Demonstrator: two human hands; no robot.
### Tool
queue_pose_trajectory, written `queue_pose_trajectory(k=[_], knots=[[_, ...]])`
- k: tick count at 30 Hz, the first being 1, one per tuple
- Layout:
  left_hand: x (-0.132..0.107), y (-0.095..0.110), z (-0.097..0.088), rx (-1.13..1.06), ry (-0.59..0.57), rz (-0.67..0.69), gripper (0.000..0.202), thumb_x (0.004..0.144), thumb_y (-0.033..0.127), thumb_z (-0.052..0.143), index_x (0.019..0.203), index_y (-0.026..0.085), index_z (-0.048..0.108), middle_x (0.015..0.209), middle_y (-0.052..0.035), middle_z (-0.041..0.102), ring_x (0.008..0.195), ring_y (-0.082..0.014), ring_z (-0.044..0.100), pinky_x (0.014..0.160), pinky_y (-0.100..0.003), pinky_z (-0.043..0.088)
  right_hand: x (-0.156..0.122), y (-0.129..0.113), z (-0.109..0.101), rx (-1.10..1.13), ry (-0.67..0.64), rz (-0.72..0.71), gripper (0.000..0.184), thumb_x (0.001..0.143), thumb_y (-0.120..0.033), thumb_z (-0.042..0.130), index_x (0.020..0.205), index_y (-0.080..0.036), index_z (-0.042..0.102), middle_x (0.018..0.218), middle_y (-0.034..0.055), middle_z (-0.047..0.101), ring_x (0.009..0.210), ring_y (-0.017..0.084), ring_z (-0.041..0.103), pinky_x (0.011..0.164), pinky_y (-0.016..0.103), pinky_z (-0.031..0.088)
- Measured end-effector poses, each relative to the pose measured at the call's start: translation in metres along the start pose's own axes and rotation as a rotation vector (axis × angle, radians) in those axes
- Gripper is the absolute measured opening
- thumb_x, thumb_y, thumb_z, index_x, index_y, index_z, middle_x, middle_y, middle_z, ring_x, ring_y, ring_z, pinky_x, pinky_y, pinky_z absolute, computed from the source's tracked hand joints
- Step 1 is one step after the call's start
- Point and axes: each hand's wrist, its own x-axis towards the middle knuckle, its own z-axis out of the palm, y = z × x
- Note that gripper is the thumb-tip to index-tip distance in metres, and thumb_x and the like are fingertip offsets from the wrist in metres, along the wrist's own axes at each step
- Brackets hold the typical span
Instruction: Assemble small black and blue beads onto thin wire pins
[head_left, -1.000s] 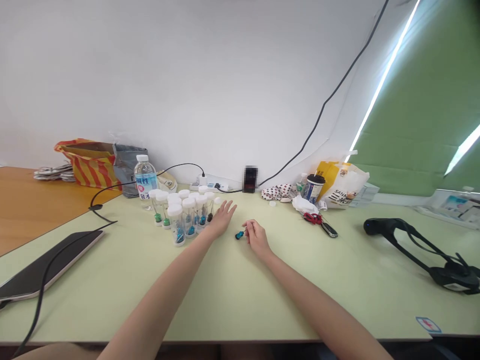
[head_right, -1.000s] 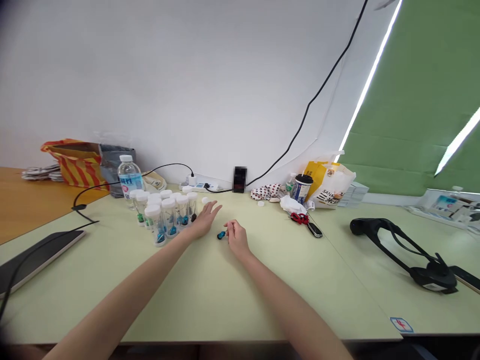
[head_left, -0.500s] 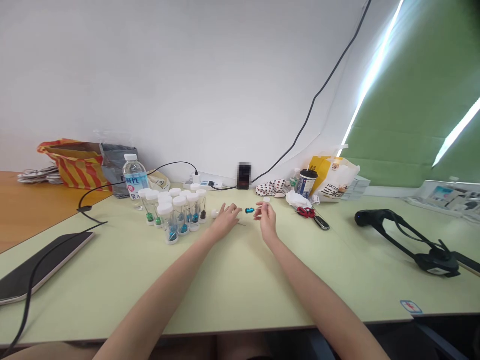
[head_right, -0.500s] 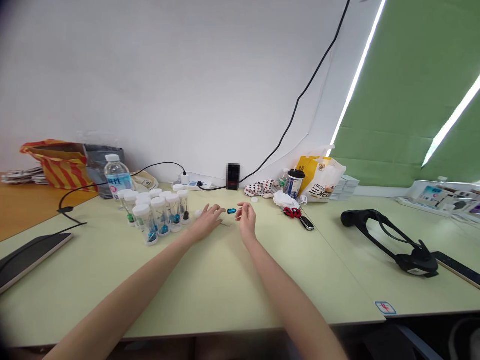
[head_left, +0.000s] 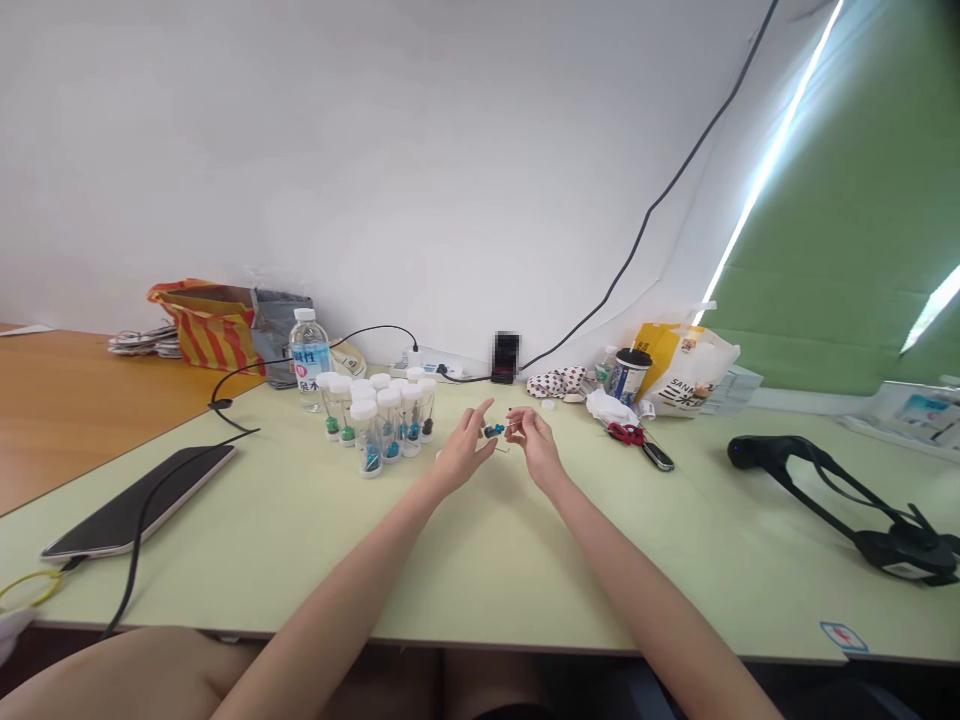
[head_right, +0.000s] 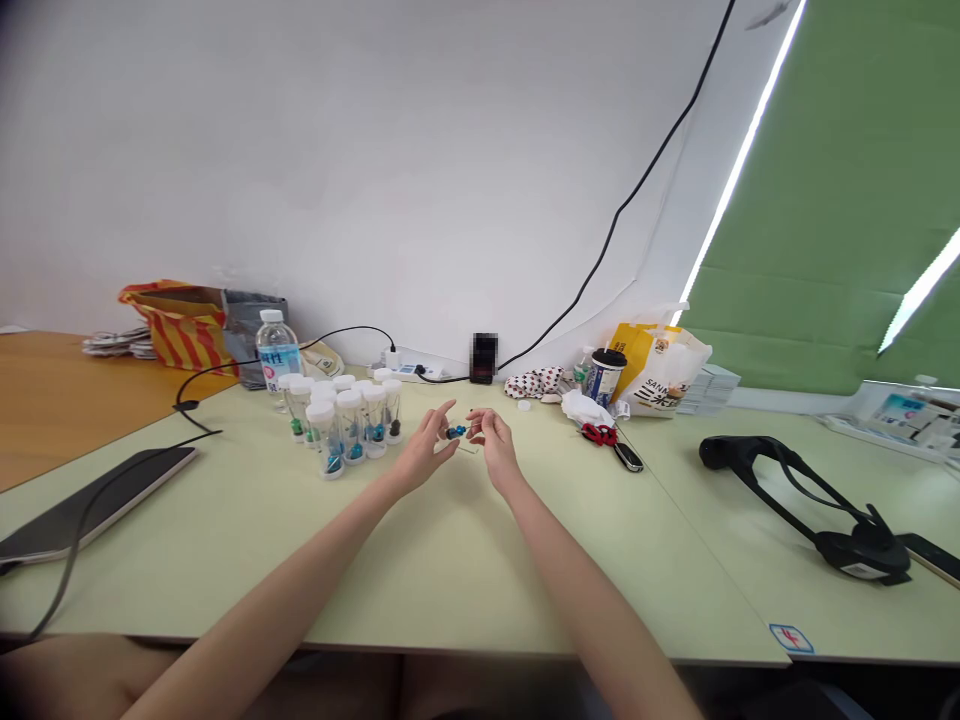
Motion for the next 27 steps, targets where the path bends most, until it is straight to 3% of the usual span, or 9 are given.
queue_pose_trajectory(k=[5,11,17,23,27], knots=[[-0.003,0.007,-0.004,-0.044,0.000,0.005,0.048,0.083,0.028,0.043,0.129,0.029,0.028,0.099,-0.0042,0.042,0.082,-0.0132,0.049,0.076,-0.027,0.042,-0.006,0.003,0.008,0.070,-0.115,0.116,0.040,0.078,-0.058,0.040,0.075,-0.021,0.052,0.089,0.0041,0.052,0.075,0.013,0.051,0.062,0.026,0.047],[-0.004,0.009,-0.003,-0.042,-0.036,0.007,0.038,0.083,0.029,0.044,0.120,0.025,0.038,0.098,-0.0037,0.043,0.077,-0.0122,0.050,0.073,-0.026,0.043,-0.008,0.010,0.007,0.173,-0.201,0.236,0.038,0.077,-0.057,0.044,0.076,-0.020,0.051,0.094,0.0050,0.055,0.073,0.013,0.053,0.061,0.028,0.048],[-0.006,0.002,0.000,-0.004,-0.021,-0.013,0.031,0.083,0.031,0.044,0.112,0.022,0.040,0.100,-0.0042,0.044,0.081,-0.0137,0.051,0.071,-0.026,0.044,-0.005,0.018,0.001,0.043,-0.111,0.105,0.034,0.073,-0.051,0.053,0.083,-0.019,0.058,0.091,0.0052,0.060,0.068,0.012,0.057,0.060,0.027,0.048],[-0.006,-0.002,-0.001,0.044,-0.044,-0.023,0.026,0.083,0.036,0.043,0.104,0.022,0.045,0.098,-0.0039,0.048,0.080,-0.0144,0.053,0.070,-0.027,0.043,-0.004,0.015,-0.003,-0.091,-0.145,-0.008,0.030,0.074,-0.046,0.054,0.085,-0.019,0.060,0.084,0.0050,0.062,0.062,0.013,0.058,0.058,0.028,0.049],[-0.007,-0.002,-0.005,0.090,-0.055,-0.097,0.032,0.084,0.039,0.040,0.112,0.026,0.045,0.101,-0.0039,0.050,0.080,-0.0150,0.056,0.068,-0.026,0.043,-0.005,0.010,-0.004,-0.100,-0.164,0.012,0.033,0.077,-0.048,0.049,0.088,-0.019,0.060,0.085,0.0051,0.062,0.060,0.012,0.057,0.056,0.027,0.049]])
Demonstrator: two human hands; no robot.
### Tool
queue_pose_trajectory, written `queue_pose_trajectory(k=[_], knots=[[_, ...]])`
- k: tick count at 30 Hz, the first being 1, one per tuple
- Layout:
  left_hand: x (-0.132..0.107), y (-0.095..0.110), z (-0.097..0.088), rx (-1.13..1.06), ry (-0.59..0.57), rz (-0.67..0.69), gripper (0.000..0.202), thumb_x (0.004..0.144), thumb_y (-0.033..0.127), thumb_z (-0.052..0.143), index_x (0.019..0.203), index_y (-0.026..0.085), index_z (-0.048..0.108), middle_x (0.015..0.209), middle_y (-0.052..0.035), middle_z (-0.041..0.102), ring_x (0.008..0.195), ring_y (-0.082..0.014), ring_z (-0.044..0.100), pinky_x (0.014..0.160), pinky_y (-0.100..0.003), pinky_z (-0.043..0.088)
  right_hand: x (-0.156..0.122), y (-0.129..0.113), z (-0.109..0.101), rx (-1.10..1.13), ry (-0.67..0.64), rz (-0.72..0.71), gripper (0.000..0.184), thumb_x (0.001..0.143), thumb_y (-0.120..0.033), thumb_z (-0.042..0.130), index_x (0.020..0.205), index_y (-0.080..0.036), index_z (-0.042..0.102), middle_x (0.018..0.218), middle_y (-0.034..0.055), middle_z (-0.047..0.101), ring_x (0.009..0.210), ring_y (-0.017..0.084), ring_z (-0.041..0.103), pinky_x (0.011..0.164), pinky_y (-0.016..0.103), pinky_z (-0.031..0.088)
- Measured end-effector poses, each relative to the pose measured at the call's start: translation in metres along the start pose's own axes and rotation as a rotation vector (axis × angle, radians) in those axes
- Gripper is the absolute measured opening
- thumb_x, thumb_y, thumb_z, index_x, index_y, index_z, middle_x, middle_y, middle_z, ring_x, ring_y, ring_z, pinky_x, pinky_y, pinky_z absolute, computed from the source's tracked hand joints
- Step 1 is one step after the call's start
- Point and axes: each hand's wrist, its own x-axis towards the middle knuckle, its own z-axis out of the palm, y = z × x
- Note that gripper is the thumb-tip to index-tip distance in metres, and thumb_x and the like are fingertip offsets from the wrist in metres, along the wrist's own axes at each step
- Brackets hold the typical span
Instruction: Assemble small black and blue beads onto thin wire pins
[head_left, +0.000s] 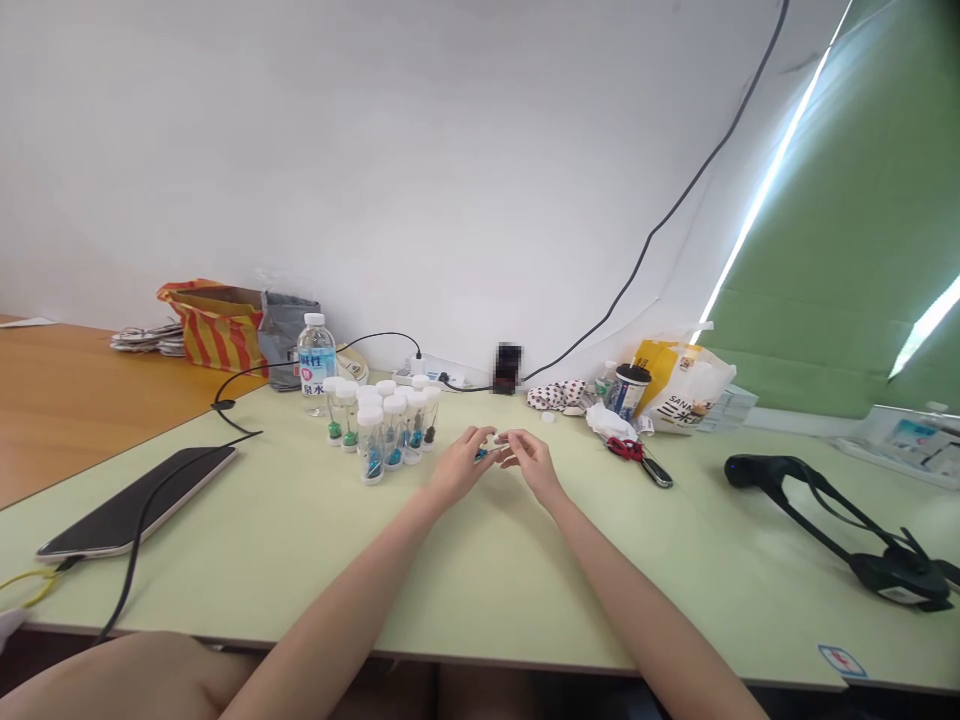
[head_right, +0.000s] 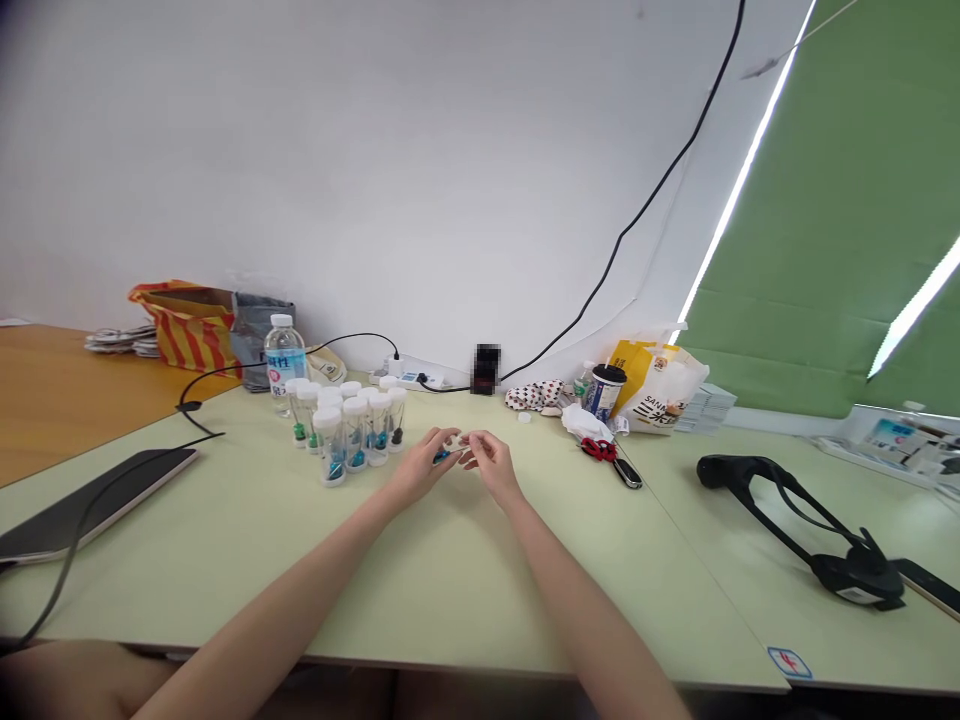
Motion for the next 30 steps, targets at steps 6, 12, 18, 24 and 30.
queue_pose_trajectory(k=[6,12,18,24,30], knots=[[-0.005,0.004,-0.001,0.070,-0.132,-0.020,0.035,0.084,0.043,0.037,0.116,0.030,0.045,0.087,-0.0022,0.055,0.073,-0.0154,0.056,0.064,-0.025,0.040,-0.002,0.003,0.002,-0.147,-0.111,0.093,0.049,0.076,-0.059,0.041,0.080,-0.017,0.065,0.092,0.0082,0.062,0.069,0.014,0.057,0.049,0.022,0.046],[-0.006,-0.002,0.007,-0.045,-0.120,0.030,0.031,0.075,0.032,0.050,0.104,0.022,0.047,0.091,-0.0040,0.054,0.078,-0.0175,0.054,0.067,-0.027,0.042,-0.002,0.007,0.002,-0.110,-0.178,0.215,0.060,0.076,-0.065,0.032,0.080,-0.016,0.067,0.090,0.0094,0.064,0.065,0.014,0.055,0.047,0.022,0.044],[0.000,-0.026,0.011,-0.110,0.060,0.028,0.021,0.075,0.028,0.050,0.094,0.018,0.048,0.093,-0.0046,0.051,0.083,-0.0160,0.052,0.073,-0.029,0.042,0.013,0.019,-0.025,0.008,0.263,0.120,0.056,0.076,-0.062,0.033,0.078,-0.016,0.064,0.087,0.0096,0.062,0.063,0.014,0.055,0.050,0.026,0.047],[0.001,-0.043,0.012,-0.229,0.070,-0.185,0.037,0.080,0.040,0.043,0.109,0.019,0.047,0.086,-0.0039,0.053,0.070,-0.0136,0.053,0.068,-0.028,0.044,0.020,0.046,-0.051,-0.514,0.277,0.144,0.031,0.064,-0.041,0.060,0.084,-0.018,0.062,0.091,0.0059,0.058,0.063,0.012,0.052,0.063,0.028,0.047],[0.001,-0.053,0.015,-0.269,0.079,-0.197,0.045,0.076,0.038,0.049,0.117,0.019,0.047,0.087,-0.0038,0.053,0.071,-0.0137,0.053,0.069,-0.028,0.045,0.026,0.048,-0.026,-0.995,0.057,0.217,0.019,0.063,-0.038,0.065,0.075,-0.024,0.066,0.101,0.0045,0.053,0.093,0.019,0.050,0.077,0.032,0.039]])
